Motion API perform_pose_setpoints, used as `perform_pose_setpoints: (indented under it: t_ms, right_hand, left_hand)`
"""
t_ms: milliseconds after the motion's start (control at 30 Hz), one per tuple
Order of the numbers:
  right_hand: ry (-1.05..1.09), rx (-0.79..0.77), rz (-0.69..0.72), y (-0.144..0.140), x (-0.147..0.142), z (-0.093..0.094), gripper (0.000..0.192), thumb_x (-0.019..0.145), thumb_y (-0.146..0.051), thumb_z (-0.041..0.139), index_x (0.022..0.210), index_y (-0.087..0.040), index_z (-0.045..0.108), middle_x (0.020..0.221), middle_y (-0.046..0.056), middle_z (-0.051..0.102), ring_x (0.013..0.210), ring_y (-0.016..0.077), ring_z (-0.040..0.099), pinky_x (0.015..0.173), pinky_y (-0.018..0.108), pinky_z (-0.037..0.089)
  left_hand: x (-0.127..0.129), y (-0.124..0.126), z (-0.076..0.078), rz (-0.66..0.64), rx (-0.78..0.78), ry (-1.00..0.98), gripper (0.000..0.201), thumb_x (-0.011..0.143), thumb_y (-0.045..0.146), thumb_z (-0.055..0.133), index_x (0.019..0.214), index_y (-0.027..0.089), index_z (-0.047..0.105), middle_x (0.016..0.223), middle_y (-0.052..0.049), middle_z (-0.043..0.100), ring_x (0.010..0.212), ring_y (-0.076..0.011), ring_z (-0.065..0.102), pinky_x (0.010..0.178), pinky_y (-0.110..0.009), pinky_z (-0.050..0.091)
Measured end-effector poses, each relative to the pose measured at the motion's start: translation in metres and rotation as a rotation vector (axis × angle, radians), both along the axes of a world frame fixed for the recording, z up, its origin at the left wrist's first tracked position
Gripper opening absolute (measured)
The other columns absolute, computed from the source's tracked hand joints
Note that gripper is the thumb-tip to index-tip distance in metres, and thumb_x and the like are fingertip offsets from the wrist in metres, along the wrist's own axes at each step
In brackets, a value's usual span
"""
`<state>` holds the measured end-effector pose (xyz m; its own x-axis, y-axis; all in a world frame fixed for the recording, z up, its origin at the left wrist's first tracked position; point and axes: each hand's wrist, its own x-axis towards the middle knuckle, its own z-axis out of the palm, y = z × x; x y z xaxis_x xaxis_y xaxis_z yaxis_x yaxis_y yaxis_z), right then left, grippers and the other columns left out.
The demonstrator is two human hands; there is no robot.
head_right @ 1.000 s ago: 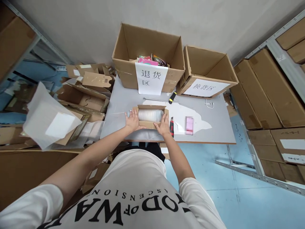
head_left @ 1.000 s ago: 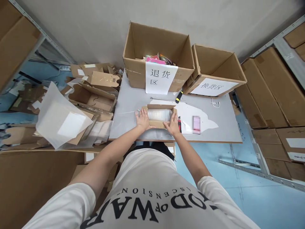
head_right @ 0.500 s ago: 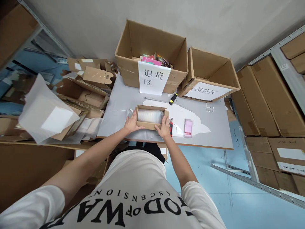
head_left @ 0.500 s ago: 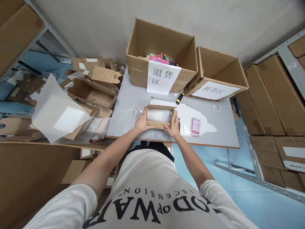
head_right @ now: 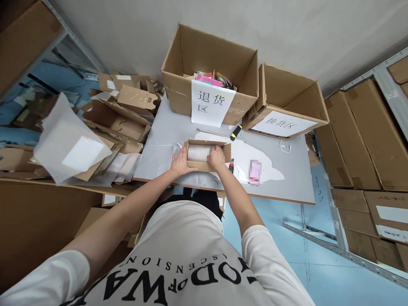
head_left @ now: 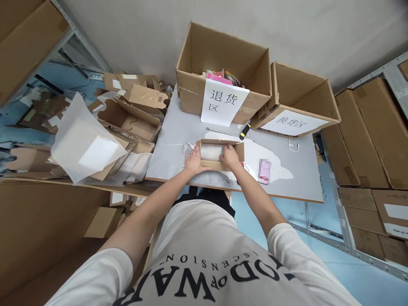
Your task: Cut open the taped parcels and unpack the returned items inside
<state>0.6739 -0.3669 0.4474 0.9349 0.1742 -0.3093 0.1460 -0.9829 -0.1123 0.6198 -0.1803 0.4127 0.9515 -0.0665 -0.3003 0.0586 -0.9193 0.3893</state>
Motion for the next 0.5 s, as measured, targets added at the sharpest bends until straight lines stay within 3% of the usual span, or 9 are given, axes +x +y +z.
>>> perform_pose_setpoints:
  t_ms: [133,300,500]
  right_hand:
    - [0.096,-0.003,-0.131,-0.002,0.013,-0.020,0.054,0.086,-0.027,0.056,0.134,-0.008,0.040,0.138,0.020,0.041,0.127,0.0273,0.043,0.104,0.034,0.036]
    - [0.215,0.005,-0.224,0.000,0.023,-0.036,0.078,0.076,-0.034,0.069,0.140,-0.009,0.032,0.142,0.020,0.037,0.124,0.0248,0.048,0.100,0.030,0.041]
    - [0.300,-0.072,-0.225,0.003,0.037,-0.050,0.083,0.077,-0.042,0.067,0.137,0.005,0.033,0.133,0.032,0.043,0.120,0.0299,0.051,0.094,0.034,0.045]
  left_hand:
    - [0.001,0.000,-0.002,0.003,-0.017,-0.004,0.129,0.058,0.071,0.068,0.151,0.013,0.000,0.157,-0.020,0.011,0.144,-0.0366,0.013,0.113,-0.055,0.019]
    - [0.003,0.000,-0.003,0.010,-0.023,0.004,0.126,0.060,0.069,0.069,0.151,0.013,0.002,0.157,-0.020,0.011,0.143,-0.0368,0.015,0.113,-0.056,0.019]
    - [0.001,0.000,0.000,0.008,-0.038,-0.001,0.124,0.061,0.068,0.069,0.151,0.013,0.003,0.157,-0.019,0.011,0.143,-0.0357,0.018,0.114,-0.052,0.020]
